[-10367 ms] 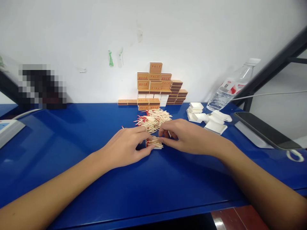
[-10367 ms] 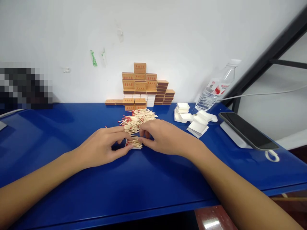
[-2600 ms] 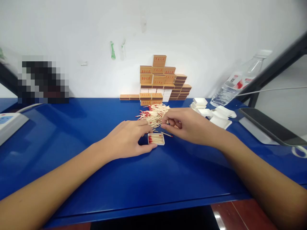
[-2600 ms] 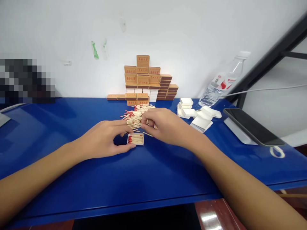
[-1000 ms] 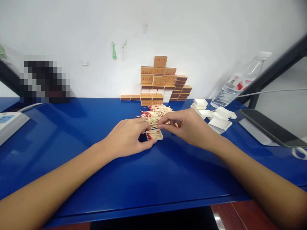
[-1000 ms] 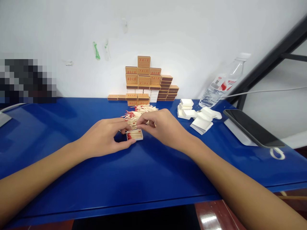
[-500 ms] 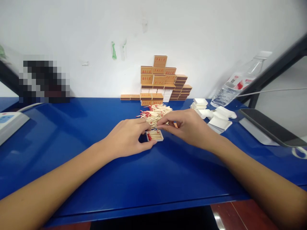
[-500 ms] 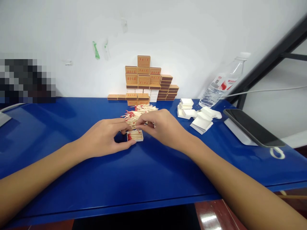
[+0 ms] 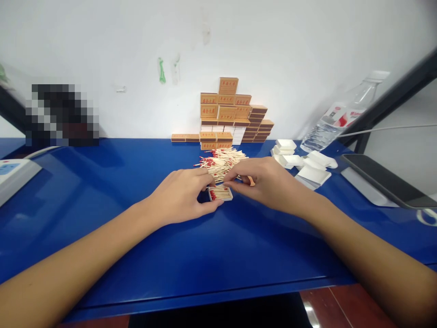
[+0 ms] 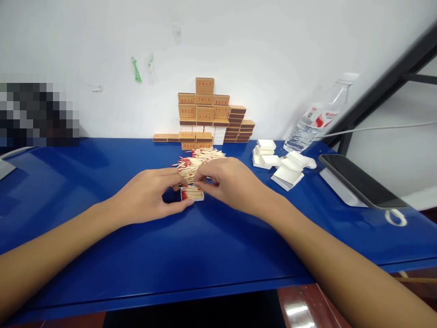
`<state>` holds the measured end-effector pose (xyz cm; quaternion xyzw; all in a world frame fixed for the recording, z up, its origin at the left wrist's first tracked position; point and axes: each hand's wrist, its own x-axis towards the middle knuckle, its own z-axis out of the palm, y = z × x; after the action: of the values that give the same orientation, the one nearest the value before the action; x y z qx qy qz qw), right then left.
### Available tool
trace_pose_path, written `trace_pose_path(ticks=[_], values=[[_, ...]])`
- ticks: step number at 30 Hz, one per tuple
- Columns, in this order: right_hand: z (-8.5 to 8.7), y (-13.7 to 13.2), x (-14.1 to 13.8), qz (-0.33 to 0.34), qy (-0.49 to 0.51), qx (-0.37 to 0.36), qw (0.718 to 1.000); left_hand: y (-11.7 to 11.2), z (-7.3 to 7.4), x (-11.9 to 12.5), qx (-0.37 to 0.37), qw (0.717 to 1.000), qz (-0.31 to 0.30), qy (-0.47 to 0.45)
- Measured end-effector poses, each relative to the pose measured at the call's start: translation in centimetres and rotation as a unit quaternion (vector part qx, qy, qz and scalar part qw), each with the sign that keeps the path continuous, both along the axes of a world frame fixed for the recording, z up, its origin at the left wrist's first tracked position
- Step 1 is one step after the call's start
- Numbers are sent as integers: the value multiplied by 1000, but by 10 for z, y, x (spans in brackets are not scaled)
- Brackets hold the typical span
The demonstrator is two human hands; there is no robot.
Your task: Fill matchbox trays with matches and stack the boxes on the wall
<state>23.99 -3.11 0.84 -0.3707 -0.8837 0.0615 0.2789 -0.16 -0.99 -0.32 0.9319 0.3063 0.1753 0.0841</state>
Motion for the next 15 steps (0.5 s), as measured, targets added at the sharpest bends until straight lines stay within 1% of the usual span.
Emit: trace_pose_path(ticks=[4,9,15], values=[[0,1,-1,-17,16,-23,999,0,1,0,0,1000,5,4],[3,0,-2,-53,30,-57,997,0,-1,-1,5,1000,-5,-6],[4,0,-1,-62,43,-71,995,-1,0,-1,9,1000,-2,1]])
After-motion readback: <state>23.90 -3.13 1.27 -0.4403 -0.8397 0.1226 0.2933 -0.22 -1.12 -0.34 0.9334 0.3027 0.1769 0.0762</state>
